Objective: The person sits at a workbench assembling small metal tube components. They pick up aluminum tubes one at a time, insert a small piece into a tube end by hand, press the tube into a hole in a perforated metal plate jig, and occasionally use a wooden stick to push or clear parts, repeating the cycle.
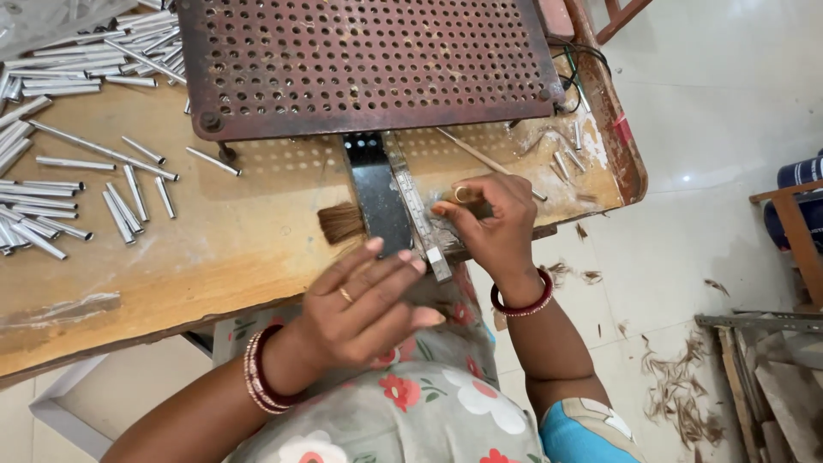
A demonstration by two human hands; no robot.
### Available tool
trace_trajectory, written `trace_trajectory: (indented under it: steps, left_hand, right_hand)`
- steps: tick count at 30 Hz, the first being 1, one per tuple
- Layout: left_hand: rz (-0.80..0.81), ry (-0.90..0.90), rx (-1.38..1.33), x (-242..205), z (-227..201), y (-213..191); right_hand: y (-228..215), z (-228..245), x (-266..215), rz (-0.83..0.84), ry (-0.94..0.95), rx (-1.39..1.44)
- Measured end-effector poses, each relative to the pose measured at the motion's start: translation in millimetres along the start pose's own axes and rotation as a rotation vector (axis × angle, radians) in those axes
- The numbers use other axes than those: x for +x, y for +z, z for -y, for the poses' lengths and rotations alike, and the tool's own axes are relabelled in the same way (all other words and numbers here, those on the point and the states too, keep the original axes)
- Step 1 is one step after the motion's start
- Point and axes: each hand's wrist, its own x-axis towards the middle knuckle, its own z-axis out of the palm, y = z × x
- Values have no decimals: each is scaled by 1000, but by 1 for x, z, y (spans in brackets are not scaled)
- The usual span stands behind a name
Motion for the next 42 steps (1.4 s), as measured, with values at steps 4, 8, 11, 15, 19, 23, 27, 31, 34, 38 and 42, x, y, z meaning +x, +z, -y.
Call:
trace_trajectory:
  steps: [4,8,11,15,19,23,27,31,34,38,42]
  left_hand:
    - [-55,-175,8,-8,5,-24]
    - [-196,-457,-26,-17,15,-34]
    - [-287,-605,-118,-10,17,-36]
    - [-379,-738,-259,-15,24,-31]
    - [-372,-794,-323,-17,22,-31]
    - [-444,-819,-429,-28,20,-24]
    - [-510,-819,-545,-35,20,-19]
    - [-516,-836,-585,-33,21,-20]
    - [-486,-845,-559,-31,24,-23]
    - [-435,-842,-495,-34,23,-24]
    - [-509,-846,-605,-36,23,-20]
  right_hand:
    - [-7,-4,6,64,-3,-35]
    - [-15,-4,6,88,-134,-8]
    - [-9,-6,3,37,-103,-2]
    - [-2,-9,4,-17,-70,-9]
    - [-2,-6,1,-65,-181,-98]
    - [-3,-6,4,17,-82,-70]
    - [-11,-5,7,61,-95,-21]
    - [-7,-7,3,-8,-189,-60]
    - [-4,-7,4,-40,-164,-69]
    - [-2,-5,2,-21,-178,-93]
    - [1,-10,3,-13,-130,-62]
